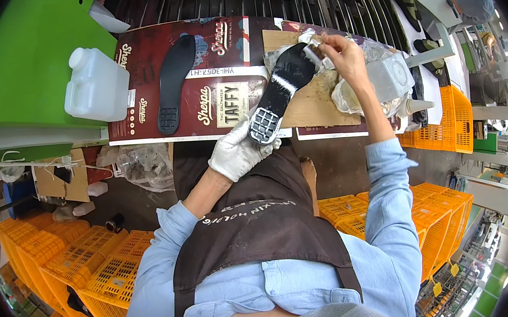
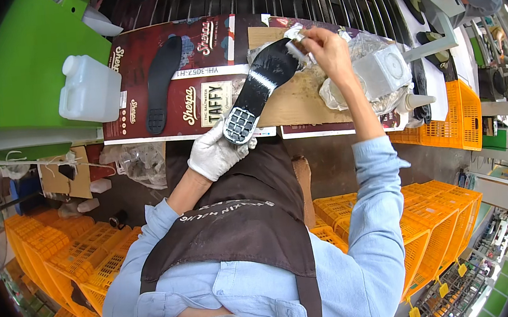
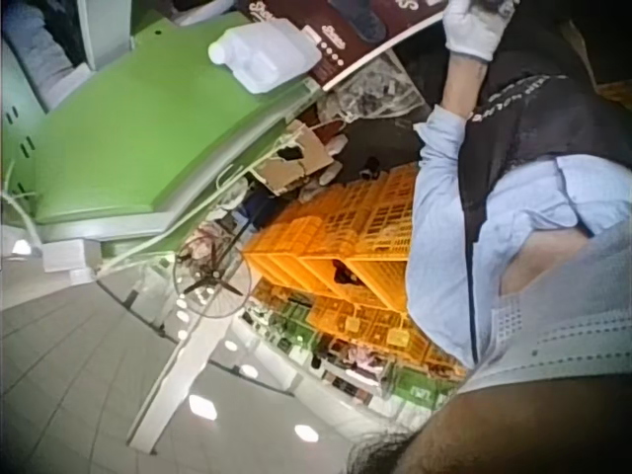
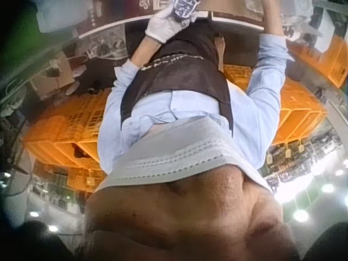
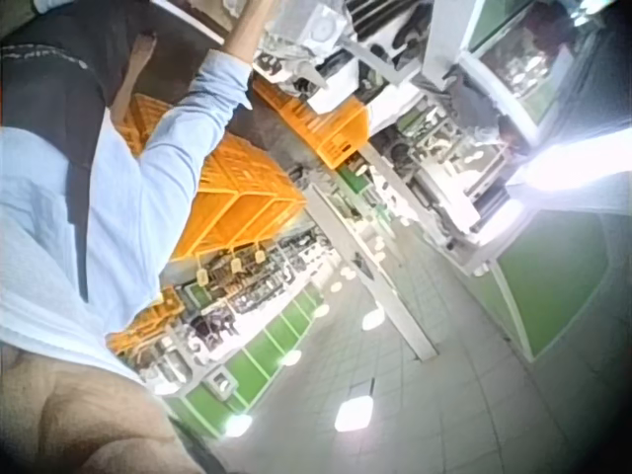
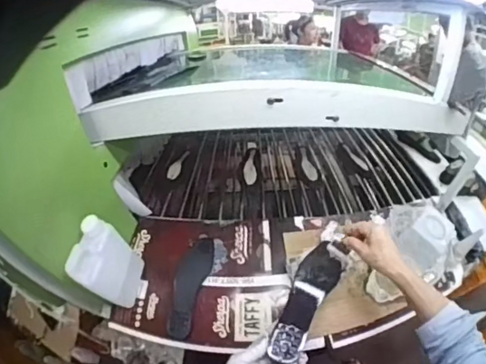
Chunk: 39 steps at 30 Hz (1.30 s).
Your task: Apply adhesive to the bottom of shoe soles using a brush and then place the soles into a yellow plastic crate.
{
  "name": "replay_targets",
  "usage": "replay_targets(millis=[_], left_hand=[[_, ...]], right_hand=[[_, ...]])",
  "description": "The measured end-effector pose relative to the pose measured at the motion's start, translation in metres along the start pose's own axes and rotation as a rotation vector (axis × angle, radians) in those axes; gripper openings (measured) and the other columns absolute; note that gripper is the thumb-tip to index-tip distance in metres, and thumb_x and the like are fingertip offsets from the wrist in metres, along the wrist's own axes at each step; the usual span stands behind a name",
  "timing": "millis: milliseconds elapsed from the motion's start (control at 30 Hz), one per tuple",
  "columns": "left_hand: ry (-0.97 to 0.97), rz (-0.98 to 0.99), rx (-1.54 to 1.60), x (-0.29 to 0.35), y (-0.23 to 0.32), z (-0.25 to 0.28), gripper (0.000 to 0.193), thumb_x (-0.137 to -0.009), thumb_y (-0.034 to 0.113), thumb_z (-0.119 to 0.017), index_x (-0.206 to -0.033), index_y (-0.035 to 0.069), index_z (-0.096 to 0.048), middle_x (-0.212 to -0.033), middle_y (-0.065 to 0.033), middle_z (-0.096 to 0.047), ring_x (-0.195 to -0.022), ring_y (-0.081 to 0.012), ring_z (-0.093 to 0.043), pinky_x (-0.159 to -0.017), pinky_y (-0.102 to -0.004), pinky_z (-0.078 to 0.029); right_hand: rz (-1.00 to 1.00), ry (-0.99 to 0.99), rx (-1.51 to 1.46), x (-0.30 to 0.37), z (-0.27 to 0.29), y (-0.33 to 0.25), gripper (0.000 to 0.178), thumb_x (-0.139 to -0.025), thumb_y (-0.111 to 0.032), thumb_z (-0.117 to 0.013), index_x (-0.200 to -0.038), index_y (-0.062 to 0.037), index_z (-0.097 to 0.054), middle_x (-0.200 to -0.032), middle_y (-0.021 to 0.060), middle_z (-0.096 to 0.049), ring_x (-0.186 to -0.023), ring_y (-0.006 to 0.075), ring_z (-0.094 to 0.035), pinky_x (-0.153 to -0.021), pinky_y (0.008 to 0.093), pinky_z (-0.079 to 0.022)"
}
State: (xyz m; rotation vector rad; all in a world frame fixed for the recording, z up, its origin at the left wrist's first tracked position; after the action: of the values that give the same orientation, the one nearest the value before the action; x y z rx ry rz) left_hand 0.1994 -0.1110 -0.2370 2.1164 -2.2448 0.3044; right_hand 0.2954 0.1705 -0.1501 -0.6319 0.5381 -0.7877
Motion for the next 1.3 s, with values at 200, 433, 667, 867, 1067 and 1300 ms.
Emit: replay_targets(millis=[200, 433, 667, 867, 1067, 1300], left_hand=[[0.01, -0.018, 0.048, 0.007, 0.009, 0.001, 0.043, -0.099, 0.028, -0.042, -0.136, 0.007, -0.044, -0.132, -0.0224, -0.048, -0.111, -0.0369, -0.053, -0.09, -0.0483, -0.048], [0.031, -0.042, 0.158, 0.017, 0.014, 0.004, 0.045, -0.095, 0.028, -0.048, -0.134, 0.005, -0.045, -0.129, -0.0238, -0.048, -0.11, -0.0425, -0.05, -0.088, -0.0477, -0.049], [-0.03, -0.053, 0.172, 0.016, 0.017, 0.0, 0.045, -0.095, 0.025, -0.051, -0.134, 0.005, -0.045, -0.131, -0.0262, -0.045, -0.111, -0.0454, -0.048, -0.088, -0.0479, -0.051], [-0.135, -0.034, 0.091, 0.016, 0.022, -0.003, 0.048, -0.097, 0.024, -0.045, -0.142, 0.006, -0.038, -0.134, -0.0184, -0.049, -0.117, -0.031, -0.052, -0.095, -0.0445, -0.047], [-0.12, -0.079, 0.1, 0.019, 0.022, -0.006, 0.048, -0.097, 0.023, -0.045, -0.141, 0.006, -0.038, -0.134, -0.0191, -0.047, -0.116, -0.0329, -0.052, -0.091, -0.0425, -0.049], [-0.042, -0.109, 0.125, 0.015, 0.022, -0.006, 0.048, -0.094, 0.03, -0.052, -0.129, -0.002, -0.046, -0.125, -0.0231, -0.051, -0.105, -0.0403, -0.055, -0.086, -0.0464, -0.051]], right_hand=[[0.009, -0.099, -0.1, -0.025, -0.005, -0.008, 0.025, -0.081, -0.013, -0.07, -0.099, 0.004, -0.069, -0.082, 0.0135, -0.072, -0.073, 0.0145, -0.068, -0.07, 0.0262, -0.053], [-0.01, -0.183, -0.311, -0.038, -0.01, -0.01, 0.023, -0.082, -0.01, -0.069, -0.101, 0.0036, -0.069, -0.081, 0.0074, -0.072, -0.078, 0.0114, -0.067, -0.072, 0.0281, -0.053], [-0.023, -0.081, -0.104, -0.05, -0.01, -0.01, 0.02, -0.081, -0.01, -0.068, -0.097, 0.0015, -0.071, -0.082, 0.0098, -0.071, -0.072, 0.0137, -0.066, -0.07, 0.0265, -0.053], [0.13, -0.41, -0.083, -0.042, -0.045, -0.049, 0.021, -0.082, -0.008, -0.07, -0.099, 0.0039, -0.07, -0.086, 0.009, -0.071, -0.074, 0.0117, -0.065, -0.069, 0.0253, -0.052], [0.159, -0.655, -0.232, -0.015, -0.056, -0.09, 0.018, -0.082, -0.003, -0.069, -0.099, 0.004, -0.069, -0.09, 0.0057, -0.069, -0.08, 0.0108, -0.064, -0.074, 0.0242, -0.051], [0.041, -0.535, -0.404, -0.031, -0.055, -0.086, 0.016, -0.084, -0.003, -0.066, -0.098, 0.0035, -0.069, -0.091, 0.0057, -0.07, -0.078, 0.012, -0.065, -0.071, 0.0252, -0.052]])
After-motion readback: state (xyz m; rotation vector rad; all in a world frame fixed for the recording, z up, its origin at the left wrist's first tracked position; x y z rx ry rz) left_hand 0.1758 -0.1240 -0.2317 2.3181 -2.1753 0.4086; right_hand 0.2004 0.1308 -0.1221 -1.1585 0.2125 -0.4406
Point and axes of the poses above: each hand's wrist, its own x-axis away from the middle knuckle, its own z-axis out of the back of the hand, y = z × x, the point moved 6 cm from there along -x, towards the middle knuckle
